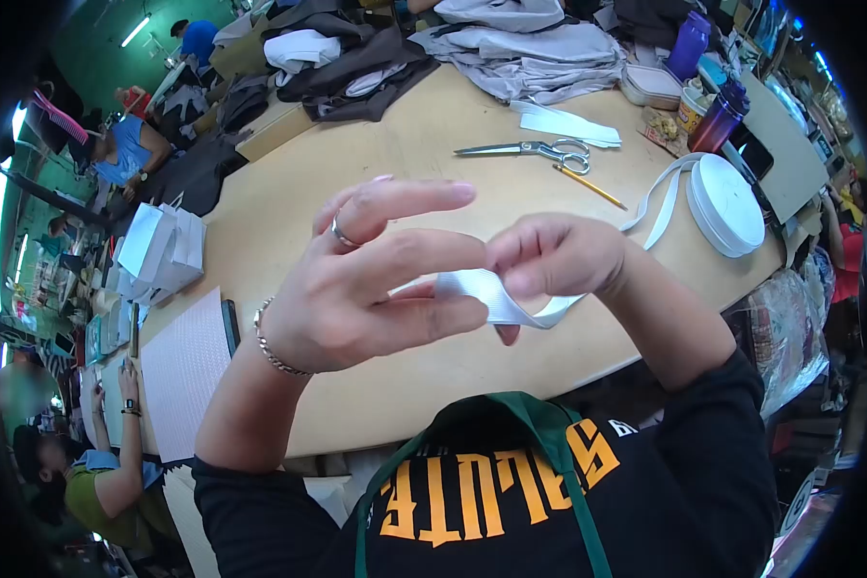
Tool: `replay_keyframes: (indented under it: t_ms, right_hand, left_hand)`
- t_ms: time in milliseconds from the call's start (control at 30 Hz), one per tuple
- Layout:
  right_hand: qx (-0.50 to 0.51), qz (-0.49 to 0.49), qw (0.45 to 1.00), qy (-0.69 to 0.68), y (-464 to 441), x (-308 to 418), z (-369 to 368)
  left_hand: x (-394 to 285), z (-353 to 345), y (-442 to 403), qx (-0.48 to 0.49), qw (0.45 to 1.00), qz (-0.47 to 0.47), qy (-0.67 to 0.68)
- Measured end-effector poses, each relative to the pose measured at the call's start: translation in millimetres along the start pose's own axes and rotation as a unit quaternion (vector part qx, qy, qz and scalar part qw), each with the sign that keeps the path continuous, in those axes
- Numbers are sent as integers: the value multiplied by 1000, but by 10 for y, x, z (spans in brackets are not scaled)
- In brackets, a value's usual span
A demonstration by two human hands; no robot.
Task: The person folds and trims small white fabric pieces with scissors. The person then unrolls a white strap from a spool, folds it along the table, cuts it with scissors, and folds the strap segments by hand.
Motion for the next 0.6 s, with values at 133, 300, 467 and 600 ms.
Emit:
replay_keyframes:
  t_ms: [133,300,467,600]
  right_hand:
    - [-175,-16,968,177,-36,-40,20]
    - [-382,-3,849,365,-86,-226,40]
    - [-394,62,768,501,-200,-346,-133]
    - [-418,83,749,507,-205,-418,-155]
  left_hand:
    - [94,-224,513,-74,977,168,105]
    - [-118,-651,906,-319,635,468,525]
    - [-238,-717,867,-262,723,507,389]
    - [-287,-711,812,-273,770,480,319]
Point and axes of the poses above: each hand's wrist, its own y-axis away from the middle knuckle, its own z-axis out of the back of the hand, x = y × z, the point moved 2 cm from there along -y, towards the middle knuckle, and after that the axes turned 11 degrees about -z, right-handed, at the moved point
